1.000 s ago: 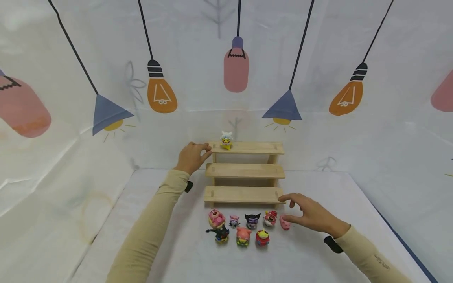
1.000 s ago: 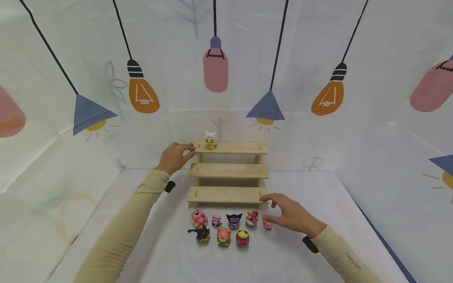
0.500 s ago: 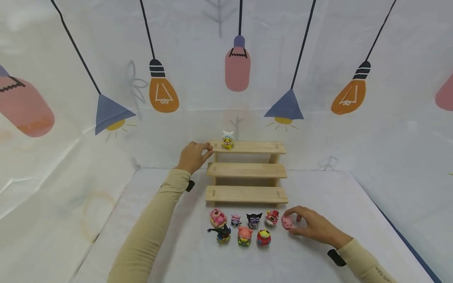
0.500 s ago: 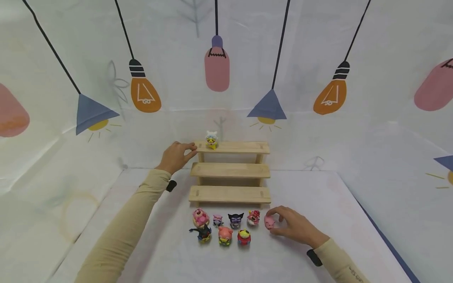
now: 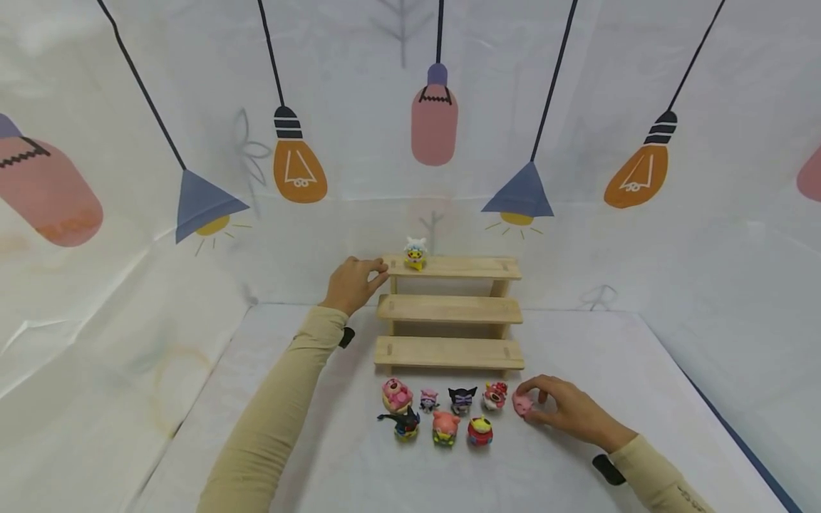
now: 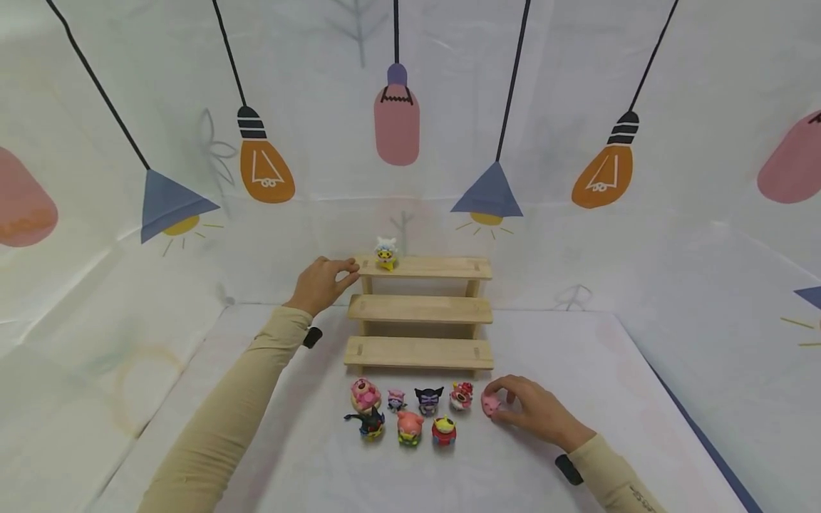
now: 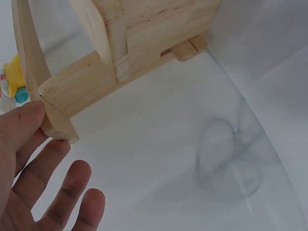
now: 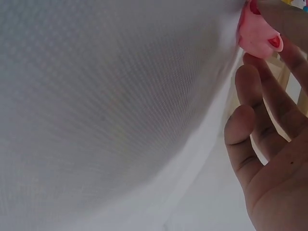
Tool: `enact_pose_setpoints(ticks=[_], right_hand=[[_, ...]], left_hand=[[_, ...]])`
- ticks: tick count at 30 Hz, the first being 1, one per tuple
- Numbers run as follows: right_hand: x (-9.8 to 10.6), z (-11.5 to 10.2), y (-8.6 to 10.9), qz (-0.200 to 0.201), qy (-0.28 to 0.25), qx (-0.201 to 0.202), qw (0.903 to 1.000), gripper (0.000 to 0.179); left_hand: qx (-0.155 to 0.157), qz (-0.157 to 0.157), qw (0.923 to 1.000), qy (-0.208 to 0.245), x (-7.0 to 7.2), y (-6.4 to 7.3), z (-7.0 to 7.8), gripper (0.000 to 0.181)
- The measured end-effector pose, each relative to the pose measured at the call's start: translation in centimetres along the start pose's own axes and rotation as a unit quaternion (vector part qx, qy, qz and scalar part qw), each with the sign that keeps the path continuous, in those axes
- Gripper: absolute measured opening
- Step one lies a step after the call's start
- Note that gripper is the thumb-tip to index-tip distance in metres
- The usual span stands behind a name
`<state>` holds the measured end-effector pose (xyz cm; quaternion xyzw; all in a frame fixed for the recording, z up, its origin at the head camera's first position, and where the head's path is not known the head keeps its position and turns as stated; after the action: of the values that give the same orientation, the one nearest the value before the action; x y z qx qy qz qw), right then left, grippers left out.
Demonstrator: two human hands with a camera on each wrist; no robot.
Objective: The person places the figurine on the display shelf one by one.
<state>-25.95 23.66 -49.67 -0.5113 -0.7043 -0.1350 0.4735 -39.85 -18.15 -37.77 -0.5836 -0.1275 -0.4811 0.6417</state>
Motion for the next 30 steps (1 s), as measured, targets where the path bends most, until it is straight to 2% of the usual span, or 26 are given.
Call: enact_pose_setpoints(ticks=[7,12,17,23,30], right_hand=[[1.4,-1.3,-0.8,0.061,-0.016,0.012,0.9979,0.037],[2.8,-3.3,-2.3,0.094,-0.013,0.042,0.9945,0.038],[3.5,-4.8,-4.1,0.111,-0.002,0.075,0.9909,0.041],[3.9,-5.8,-7.1,0.123,-0.009,0.115,0.9857,0.041],[5.2,-7.7,-12.0,0.11,-0.02,0.14,0.9837,0.041]], left_hand=[[0.005,-0.001,1.0,0.003,0.1,0.0,-0.2,0.023],[0.008,-0.001,1.0,0.002,0.1,0.1,-0.2,0.025],[0.015,-0.005,0.9998,0.01,-0.1,0.2,-0.2,0.025],[0.014,-0.001,0.9999,0.009,-0.2,0.1,-0.3,0.025],[0.013,-0.001,0.9998,0.011,0.0,0.0,-0.1,0.025]])
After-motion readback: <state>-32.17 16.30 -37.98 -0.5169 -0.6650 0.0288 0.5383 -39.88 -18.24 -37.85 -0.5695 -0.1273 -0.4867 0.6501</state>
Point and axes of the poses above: each hand's wrist, its own y-axis away from the middle knuckle, its own x-axis out of the back of the hand, z = x × y, the point moved 4 cm from there along -y, towards the middle knuckle, and after that the axes turned 13 degrees about z, right-handed, at the moved point
